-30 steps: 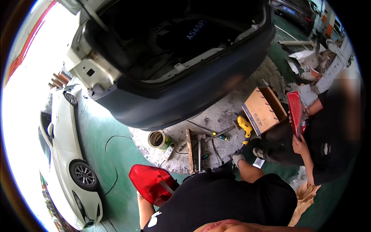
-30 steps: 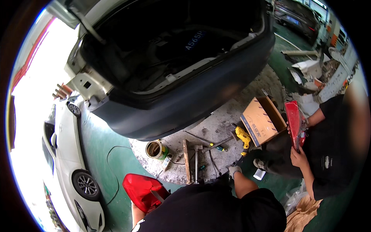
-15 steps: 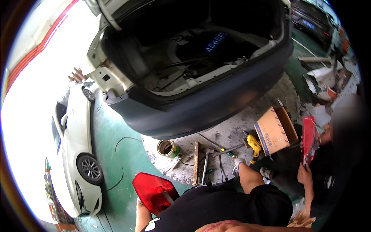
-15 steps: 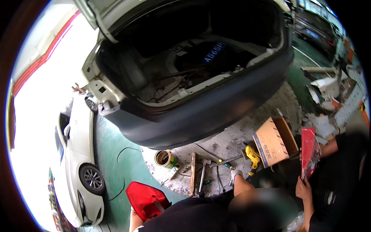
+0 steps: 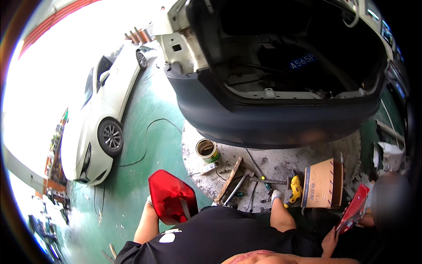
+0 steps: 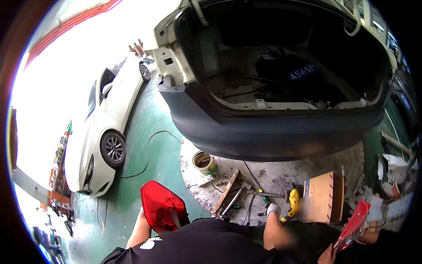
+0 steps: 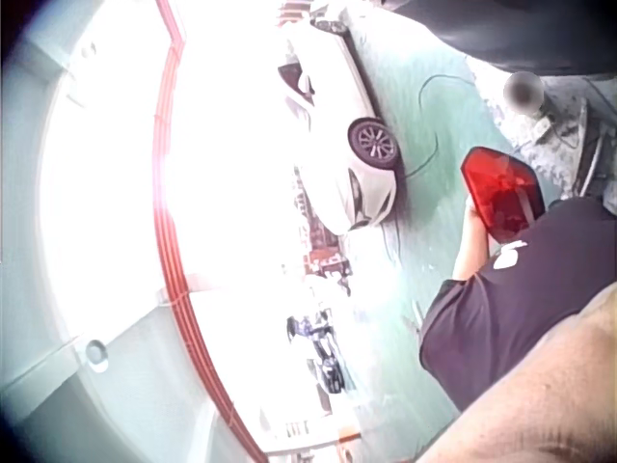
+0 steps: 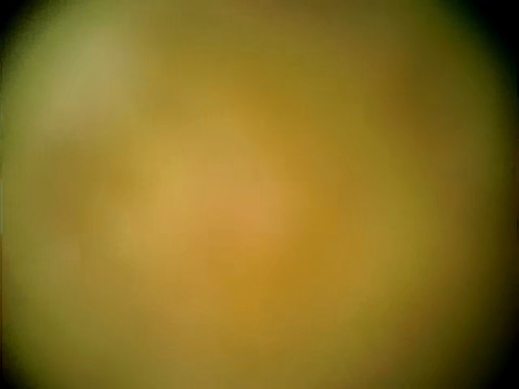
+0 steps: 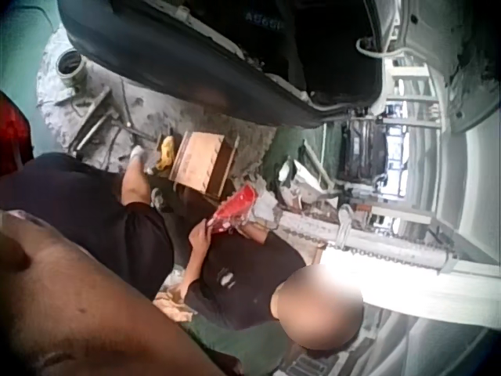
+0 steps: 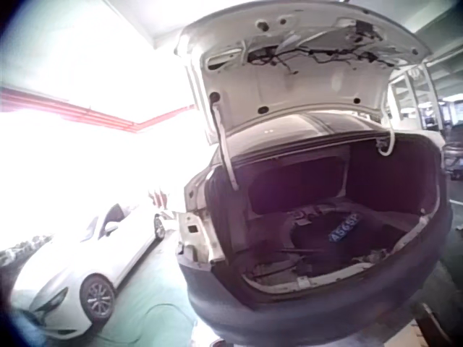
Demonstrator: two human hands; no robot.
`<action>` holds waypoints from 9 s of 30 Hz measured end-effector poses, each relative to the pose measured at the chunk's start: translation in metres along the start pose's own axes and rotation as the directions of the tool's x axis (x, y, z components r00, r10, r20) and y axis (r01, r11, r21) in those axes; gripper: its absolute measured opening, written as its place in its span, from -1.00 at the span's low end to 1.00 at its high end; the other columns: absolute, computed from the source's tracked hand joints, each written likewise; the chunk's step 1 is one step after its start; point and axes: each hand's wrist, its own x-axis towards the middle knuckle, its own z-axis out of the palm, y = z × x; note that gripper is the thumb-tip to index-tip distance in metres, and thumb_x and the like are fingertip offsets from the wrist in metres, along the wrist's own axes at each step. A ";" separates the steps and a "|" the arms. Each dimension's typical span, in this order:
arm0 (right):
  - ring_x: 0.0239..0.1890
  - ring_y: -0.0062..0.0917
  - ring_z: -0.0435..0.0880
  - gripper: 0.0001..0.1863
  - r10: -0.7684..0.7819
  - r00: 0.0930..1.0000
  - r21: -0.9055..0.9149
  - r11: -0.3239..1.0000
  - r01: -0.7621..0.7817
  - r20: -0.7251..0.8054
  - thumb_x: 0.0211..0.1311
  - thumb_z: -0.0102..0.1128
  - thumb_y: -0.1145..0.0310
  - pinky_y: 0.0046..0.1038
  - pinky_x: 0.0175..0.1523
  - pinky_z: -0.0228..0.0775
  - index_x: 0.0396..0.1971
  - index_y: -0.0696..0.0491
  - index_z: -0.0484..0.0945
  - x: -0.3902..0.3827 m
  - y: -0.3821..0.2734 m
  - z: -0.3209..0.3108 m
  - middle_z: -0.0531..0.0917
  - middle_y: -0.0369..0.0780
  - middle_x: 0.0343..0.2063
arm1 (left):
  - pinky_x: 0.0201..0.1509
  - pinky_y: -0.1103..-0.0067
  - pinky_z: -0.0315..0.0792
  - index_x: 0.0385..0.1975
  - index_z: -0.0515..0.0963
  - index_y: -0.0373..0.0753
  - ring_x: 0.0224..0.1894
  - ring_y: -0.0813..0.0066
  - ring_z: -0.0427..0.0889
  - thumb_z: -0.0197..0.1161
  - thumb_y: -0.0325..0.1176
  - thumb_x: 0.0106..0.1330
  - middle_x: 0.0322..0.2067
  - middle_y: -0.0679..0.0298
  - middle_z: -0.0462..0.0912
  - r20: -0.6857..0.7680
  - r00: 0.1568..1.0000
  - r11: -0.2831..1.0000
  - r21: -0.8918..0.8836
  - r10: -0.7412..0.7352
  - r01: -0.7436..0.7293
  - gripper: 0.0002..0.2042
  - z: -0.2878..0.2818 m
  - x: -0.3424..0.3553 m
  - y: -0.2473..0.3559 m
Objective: The person aligns and secures a white car trunk lid onto a bumper assembly using a hammer and a wooden block. They then unpack and fit a red taillight into the trunk lid, followed by attaching a black rubber seal along the edge.
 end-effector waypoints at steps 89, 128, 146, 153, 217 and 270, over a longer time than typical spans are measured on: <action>0.34 -0.21 0.48 -0.35 -0.513 -0.153 -0.158 -0.034 0.987 -0.845 0.62 0.10 -0.13 -0.23 0.45 0.32 0.28 0.19 0.59 -0.592 -0.556 -0.283 0.46 0.03 0.32 | 0.63 0.23 0.13 0.49 0.29 -0.47 0.51 -0.19 0.30 0.13 0.01 0.58 0.44 -0.28 0.35 0.053 0.510 0.468 0.329 0.858 -0.820 -0.29 0.213 0.310 0.323; 0.01 -0.55 0.53 -0.22 -0.443 -0.183 -0.113 -0.181 0.977 -0.877 0.54 0.29 0.01 -0.53 0.14 0.43 0.42 0.35 0.29 -0.601 -0.587 -0.276 0.57 -0.13 0.11 | 0.68 -0.12 -0.20 0.59 -0.11 -0.57 0.64 -0.51 -0.12 0.38 0.18 0.34 0.58 -0.48 -0.07 0.283 0.233 0.137 0.321 0.930 -0.937 0.14 0.185 0.325 0.275; 0.34 -0.36 0.45 0.00 -0.580 -0.159 -0.175 -0.029 0.984 -0.799 0.22 0.51 0.28 -0.35 0.40 0.37 0.56 0.26 0.13 -0.588 -0.561 -0.287 0.40 -0.10 0.40 | 0.70 -0.06 -0.19 0.61 -0.05 -0.47 0.66 -0.41 -0.10 0.48 0.26 0.22 0.59 -0.37 -0.02 0.350 0.330 0.231 0.295 0.877 -0.927 0.21 0.159 0.344 0.270; 0.33 -0.39 0.45 0.06 -0.540 -0.072 0.007 -0.142 0.990 -0.839 0.15 0.51 0.37 -0.39 0.38 0.37 0.58 0.28 0.08 -0.581 -0.568 -0.281 0.39 -0.10 0.41 | 0.68 -0.08 -0.15 0.61 -0.02 -0.46 0.64 -0.40 -0.01 0.46 0.29 0.24 0.58 -0.36 0.04 0.327 0.215 0.139 0.241 0.920 -0.961 0.20 0.163 0.354 0.273; 0.29 -0.44 0.59 -0.36 -0.816 0.026 0.537 -0.356 0.765 -0.577 0.70 -0.10 -0.06 -0.35 0.45 0.37 0.35 0.21 0.49 -0.596 -0.578 -0.328 0.65 -0.13 0.23 | 0.64 0.27 0.11 0.56 0.15 -0.47 0.55 -0.17 0.29 0.13 0.05 0.58 0.50 -0.27 0.28 0.271 0.357 0.268 0.314 0.894 -0.911 -0.21 0.206 0.342 0.330; 0.17 -0.37 0.66 -0.38 -0.517 0.262 0.459 -0.301 0.836 -0.815 0.66 -0.17 -0.01 -0.33 0.35 0.48 0.25 0.23 0.57 -0.600 -0.601 -0.312 0.68 -0.09 0.13 | 0.69 0.13 0.02 0.60 0.05 -0.48 0.63 -0.33 0.08 0.35 -0.06 0.39 0.58 -0.34 0.09 0.317 0.108 0.027 0.251 0.942 -0.968 -0.06 0.187 0.354 0.298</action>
